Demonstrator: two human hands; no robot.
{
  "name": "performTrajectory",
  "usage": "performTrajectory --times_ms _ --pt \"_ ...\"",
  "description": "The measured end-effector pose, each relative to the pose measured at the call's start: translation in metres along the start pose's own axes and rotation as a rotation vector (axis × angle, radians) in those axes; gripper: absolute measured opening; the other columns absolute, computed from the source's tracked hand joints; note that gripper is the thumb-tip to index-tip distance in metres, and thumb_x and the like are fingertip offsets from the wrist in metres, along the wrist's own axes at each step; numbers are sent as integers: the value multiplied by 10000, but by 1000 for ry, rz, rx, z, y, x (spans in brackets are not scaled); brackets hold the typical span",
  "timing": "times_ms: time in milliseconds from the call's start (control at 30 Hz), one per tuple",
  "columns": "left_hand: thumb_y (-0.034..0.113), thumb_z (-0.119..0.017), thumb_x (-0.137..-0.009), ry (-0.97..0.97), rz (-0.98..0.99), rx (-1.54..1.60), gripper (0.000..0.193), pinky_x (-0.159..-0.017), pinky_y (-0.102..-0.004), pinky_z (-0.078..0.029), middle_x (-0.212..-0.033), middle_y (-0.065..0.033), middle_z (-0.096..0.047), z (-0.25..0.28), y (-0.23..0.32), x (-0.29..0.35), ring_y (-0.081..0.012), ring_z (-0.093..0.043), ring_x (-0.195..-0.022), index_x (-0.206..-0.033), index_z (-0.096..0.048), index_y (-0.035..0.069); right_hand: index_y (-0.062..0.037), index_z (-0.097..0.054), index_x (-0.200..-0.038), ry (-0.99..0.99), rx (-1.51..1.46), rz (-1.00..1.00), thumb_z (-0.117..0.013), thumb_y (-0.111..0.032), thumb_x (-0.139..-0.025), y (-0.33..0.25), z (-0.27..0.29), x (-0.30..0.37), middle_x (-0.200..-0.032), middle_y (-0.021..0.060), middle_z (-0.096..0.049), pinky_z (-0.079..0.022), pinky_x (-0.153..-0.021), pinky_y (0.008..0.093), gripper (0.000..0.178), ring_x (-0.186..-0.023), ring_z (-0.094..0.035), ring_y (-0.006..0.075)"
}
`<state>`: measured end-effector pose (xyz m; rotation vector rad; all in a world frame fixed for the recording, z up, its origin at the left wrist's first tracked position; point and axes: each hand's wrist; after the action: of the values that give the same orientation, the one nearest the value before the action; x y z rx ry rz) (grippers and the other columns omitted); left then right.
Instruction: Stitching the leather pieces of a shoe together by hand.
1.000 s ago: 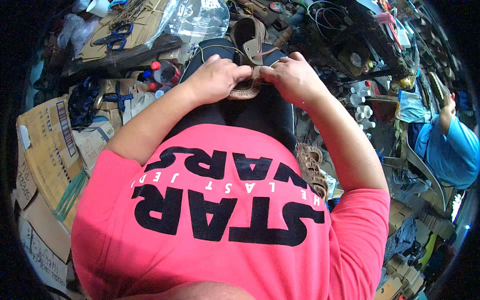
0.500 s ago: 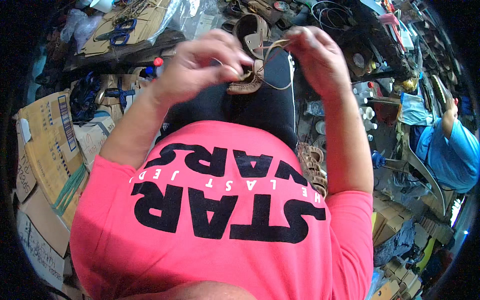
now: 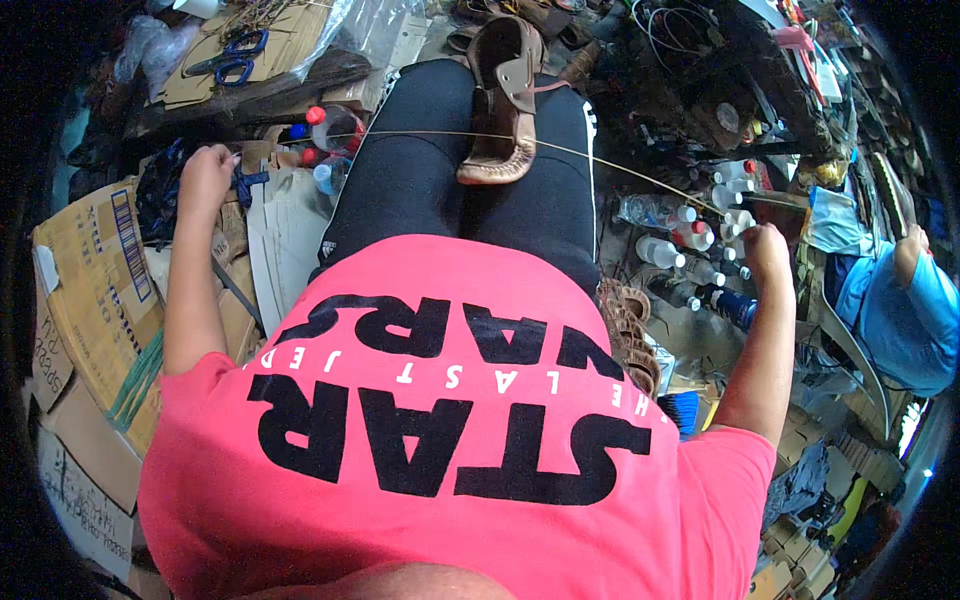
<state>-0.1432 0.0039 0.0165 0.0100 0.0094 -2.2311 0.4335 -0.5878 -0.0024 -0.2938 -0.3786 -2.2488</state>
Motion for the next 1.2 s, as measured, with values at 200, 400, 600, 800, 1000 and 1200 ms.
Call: performTrajectory --times_ms 200,400,600,800,1000,1200 --pt "245 -714 -748 -43 -505 645 391 -837 -358 -477 -1052 -128 -606 15 167 -6 -277 -593 -982 -1090 -630 74 -41 -662 -895 38 -669 290 -664 -44 -746 -215 87 -23 -838 83 -661 -486 -722 296 149 -793 -621 160" --pt "320 -796 -650 -232 -706 847 599 -873 -343 -451 -1114 -163 -600 6 277 -34 -279 -577 -1045 -1116 -569 20 -40 -663 -879 147 -1037 593 -666 -9 -788 -300 117 -58 -857 39 -574 -468 -761 255 96 -842 -571 128" --pt "242 -764 -696 -517 -888 876 329 -838 -299 -457 -1045 -115 -624 1 283 -49 -200 -605 -943 -902 -674 3 -41 -657 -877 -3 -981 623 -640 48 -784 -300 109 -65 -894 0 -529 -453 -755 234 129 -837 -545 98" --pt "173 -700 -758 -810 -759 1046 262 -874 -283 -437 -983 -93 -638 -2 282 -50 -186 -594 -960 -969 -691 18 -75 -694 -872 74 -1021 604 -688 0 -750 -307 101 -57 -846 9 -579 -458 -716 250 143 -805 -559 103" --pt "153 -659 -788 -711 -920 916 266 -892 -297 -429 -1014 -105 -629 -3 281 -50 -207 -588 -974 -1022 -680 29 -93 -704 -900 254 -1025 596 -687 -14 -750 -315 101 -31 -819 36 -591 -466 -669 253 170 -731 -582 154" --pt "134 -657 -781 -713 -987 729 245 -889 -309 -431 -1025 -124 -613 0 283 -53 -231 -572 -1008 -1009 -686 50 -88 -674 -896 443 -450 631 -606 -41 -755 -333 125 -10 -838 94 -590 -481 -699 374 164 -782 -610 283"
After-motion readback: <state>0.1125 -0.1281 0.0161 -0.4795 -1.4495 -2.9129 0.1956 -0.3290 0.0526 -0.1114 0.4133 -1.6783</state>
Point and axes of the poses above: each hand's wrist, its own x-axis away from the middle knuckle, its own z-axis out of the back of the hand, y = z × x
